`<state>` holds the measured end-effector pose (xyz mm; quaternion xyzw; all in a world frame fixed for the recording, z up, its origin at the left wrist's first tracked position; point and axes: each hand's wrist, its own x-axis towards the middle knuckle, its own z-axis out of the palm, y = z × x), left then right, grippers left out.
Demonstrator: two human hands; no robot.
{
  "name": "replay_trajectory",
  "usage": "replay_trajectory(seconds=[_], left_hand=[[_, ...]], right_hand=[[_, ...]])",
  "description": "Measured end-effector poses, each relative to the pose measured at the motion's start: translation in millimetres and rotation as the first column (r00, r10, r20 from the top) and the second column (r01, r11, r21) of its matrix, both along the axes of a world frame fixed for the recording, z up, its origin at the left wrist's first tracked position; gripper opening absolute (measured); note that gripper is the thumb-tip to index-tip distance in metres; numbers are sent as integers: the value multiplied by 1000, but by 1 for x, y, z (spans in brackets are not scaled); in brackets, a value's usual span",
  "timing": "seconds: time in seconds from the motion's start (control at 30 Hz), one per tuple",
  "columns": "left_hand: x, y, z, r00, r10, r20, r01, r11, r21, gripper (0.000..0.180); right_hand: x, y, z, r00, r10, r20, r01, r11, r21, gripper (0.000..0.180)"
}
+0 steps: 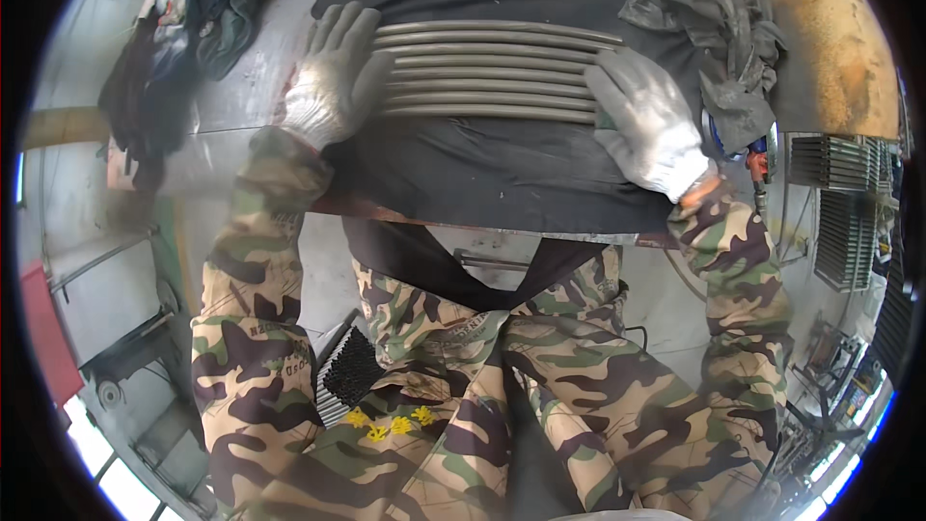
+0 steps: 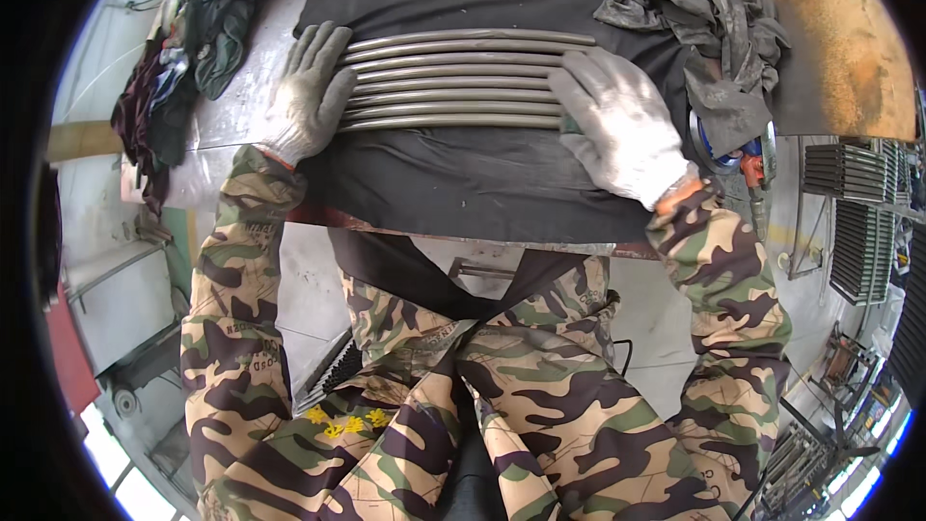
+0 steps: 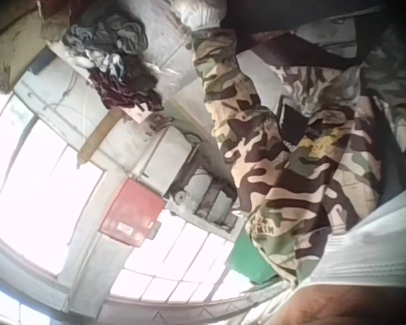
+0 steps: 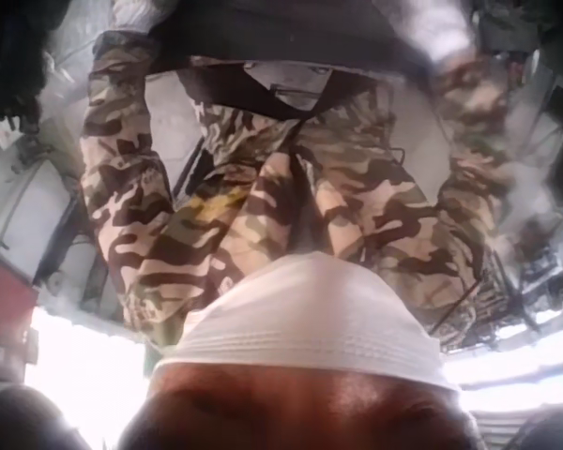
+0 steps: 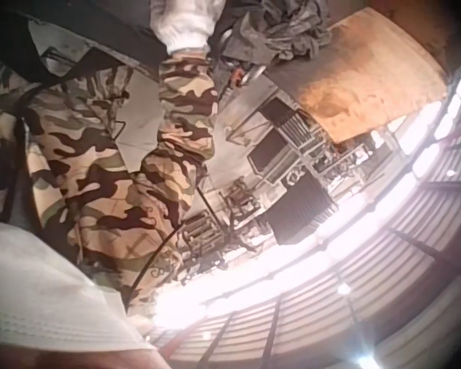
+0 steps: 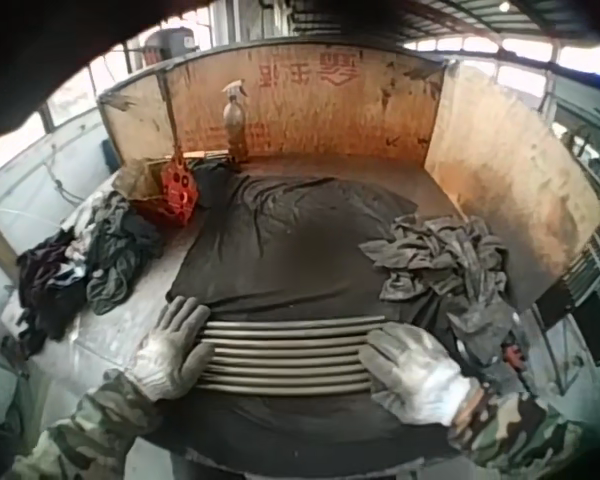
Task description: Sanding the surface of a ribbed metal component using a handheld orbital sander
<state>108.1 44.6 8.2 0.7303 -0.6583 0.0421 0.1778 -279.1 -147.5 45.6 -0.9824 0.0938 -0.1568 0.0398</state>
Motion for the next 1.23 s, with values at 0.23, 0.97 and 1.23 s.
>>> replay_trajectory(seconds=[0.23, 0.97, 1.23], left_hand=[[-8, 7, 8, 999, 33, -7, -32, 996, 81, 65], [-22, -4, 2, 999, -16, -41, 5, 966, -259, 59], [-14, -4, -6, 998, 50, 34, -47, 995, -90, 77]], right_hand=[[-16, 3, 7, 997, -78, 23, 75, 991, 115, 69], [182, 60, -2, 998, 8, -60, -4, 997, 75, 89], [208, 63, -15, 996, 52, -78, -45, 995, 84, 99]])
